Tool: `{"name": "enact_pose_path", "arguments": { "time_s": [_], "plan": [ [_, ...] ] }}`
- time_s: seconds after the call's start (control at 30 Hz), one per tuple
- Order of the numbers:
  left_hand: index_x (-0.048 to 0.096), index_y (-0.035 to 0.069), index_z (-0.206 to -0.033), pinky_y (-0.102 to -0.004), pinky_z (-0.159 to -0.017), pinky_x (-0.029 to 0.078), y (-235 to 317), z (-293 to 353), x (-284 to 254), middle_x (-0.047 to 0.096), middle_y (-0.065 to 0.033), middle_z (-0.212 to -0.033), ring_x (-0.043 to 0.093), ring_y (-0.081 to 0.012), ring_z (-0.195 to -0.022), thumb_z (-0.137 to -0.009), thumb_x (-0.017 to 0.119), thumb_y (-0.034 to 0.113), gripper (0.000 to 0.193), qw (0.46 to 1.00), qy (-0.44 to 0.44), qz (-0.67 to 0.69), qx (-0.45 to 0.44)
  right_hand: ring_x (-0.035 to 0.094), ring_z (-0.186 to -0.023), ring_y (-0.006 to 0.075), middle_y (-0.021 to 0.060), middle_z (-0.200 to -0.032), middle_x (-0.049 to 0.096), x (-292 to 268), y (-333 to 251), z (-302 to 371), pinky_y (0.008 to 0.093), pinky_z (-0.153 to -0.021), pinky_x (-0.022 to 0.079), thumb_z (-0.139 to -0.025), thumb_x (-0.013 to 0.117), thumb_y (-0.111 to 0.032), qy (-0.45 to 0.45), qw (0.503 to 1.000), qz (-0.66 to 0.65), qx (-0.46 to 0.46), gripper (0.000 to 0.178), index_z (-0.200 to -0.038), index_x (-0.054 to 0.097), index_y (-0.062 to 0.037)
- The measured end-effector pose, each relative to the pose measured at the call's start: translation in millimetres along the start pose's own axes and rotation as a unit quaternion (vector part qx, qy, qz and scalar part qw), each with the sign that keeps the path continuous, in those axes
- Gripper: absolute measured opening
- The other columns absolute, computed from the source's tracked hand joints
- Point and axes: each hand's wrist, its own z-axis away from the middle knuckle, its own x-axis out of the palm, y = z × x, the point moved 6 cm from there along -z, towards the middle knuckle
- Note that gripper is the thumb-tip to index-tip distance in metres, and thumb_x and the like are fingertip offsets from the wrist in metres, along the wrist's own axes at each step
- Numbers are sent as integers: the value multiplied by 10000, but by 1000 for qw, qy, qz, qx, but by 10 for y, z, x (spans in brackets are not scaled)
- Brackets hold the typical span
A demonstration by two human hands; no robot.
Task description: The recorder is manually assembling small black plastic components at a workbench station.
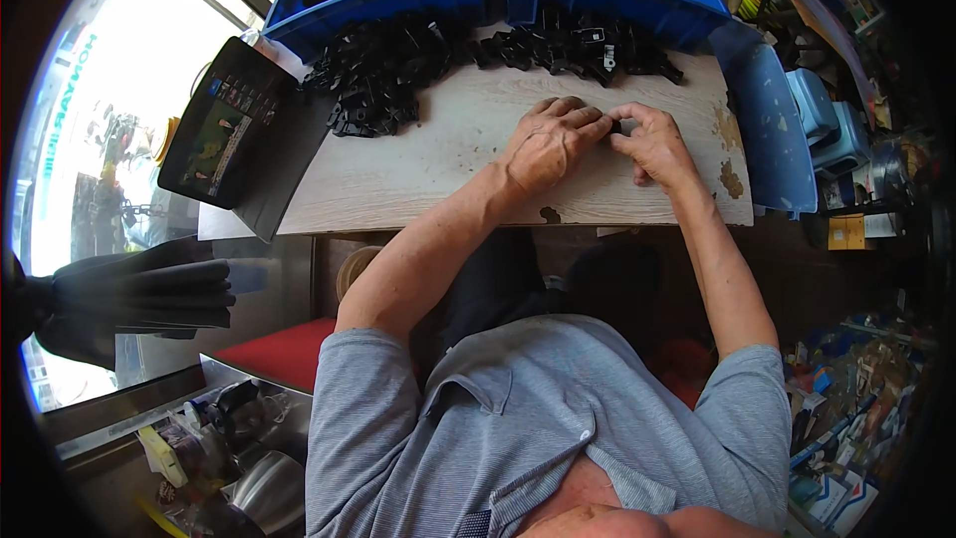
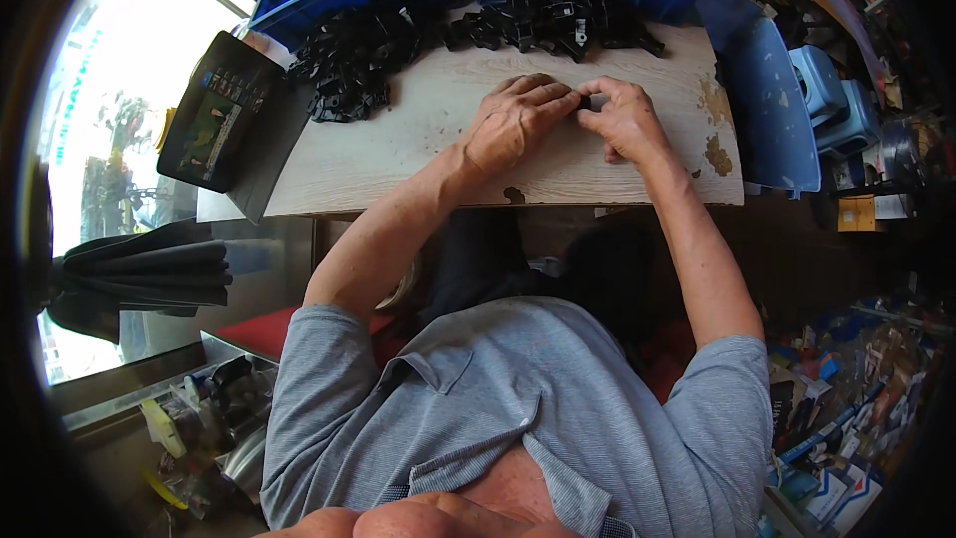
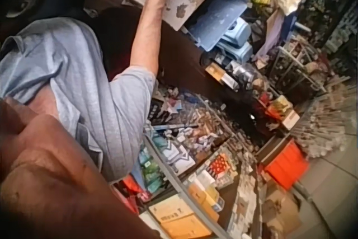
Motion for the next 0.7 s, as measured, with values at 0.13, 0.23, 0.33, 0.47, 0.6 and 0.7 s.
{"name": "enact_pose_path", "arguments": {
  "time_s": [0.13, 0.23, 0.33, 0.47, 0.6, 0.7],
  "plan": [
    [659, 101, -1264, -445, -1053, 448, 101, 72, -61, 674, -91, -1229, 570, -319, -1243, -843, 661, 113, 421, 998, 24, -41, -46, 448, -373, 91, -13, -560, 491, -23, 59, 73, 274, -345, 378, -829, 729, -67, 3, 1000, 8, 7, 319, -1138, 660, -26],
    [684, 114, -1171, -472, -1015, 440, -51, 238, -382, 678, -81, -1193, 543, -344, -1241, -822, 739, 170, 358, 961, 154, -156, -170, 424, -367, 82, -28, -545, 473, -77, 6, 93, 270, -339, 356, -836, 751, -102, 20, 1000, 15, 11, 320, -1115, 634, 1],
    [694, 132, -1141, -464, -949, 422, -397, 536, -777, 674, -50, -1149, 537, -315, -1194, -797, 759, 207, 358, 894, 185, -293, -283, 434, -369, 90, -23, -550, 486, -330, 103, 111, 269, -354, 378, -824, 780, -146, 49, 997, -63, -5, 357, -1096, 619, 20],
    [710, 118, -1113, -455, -940, 437, -631, 781, -816, 692, -48, -1151, 577, -303, -1117, -838, 683, 167, 280, 873, 41, -341, -345, 518, -396, 125, 4, -551, 512, -517, 248, 112, 306, -421, 514, -829, 788, -177, 79, 980, -175, 53, 352, -1080, 610, -6],
    [708, 106, -1118, -444, -941, 456, -572, 759, -710, 691, -65, -1162, 591, -305, -1109, -797, 680, 101, 323, 899, 62, -321, -292, 557, -423, 149, 8, -543, 502, -963, 397, -16, 341, -467, 566, -837, 786, -184, 132, 971, -190, 55, 298, -1035, 626, -28],
    [689, 62, -1157, -428, -913, 515, -469, 671, -557, 681, -111, -1202, 634, -342, -1058, -762, 642, -25, 407, 956, 56, -189, -218, 593, -502, 169, 18, -562, 495, -1530, 563, -75, 371, -539, 600, -848, 782, -198, 276, 932, -231, 47, 270, -1041, 666, -49]
  ]
}}
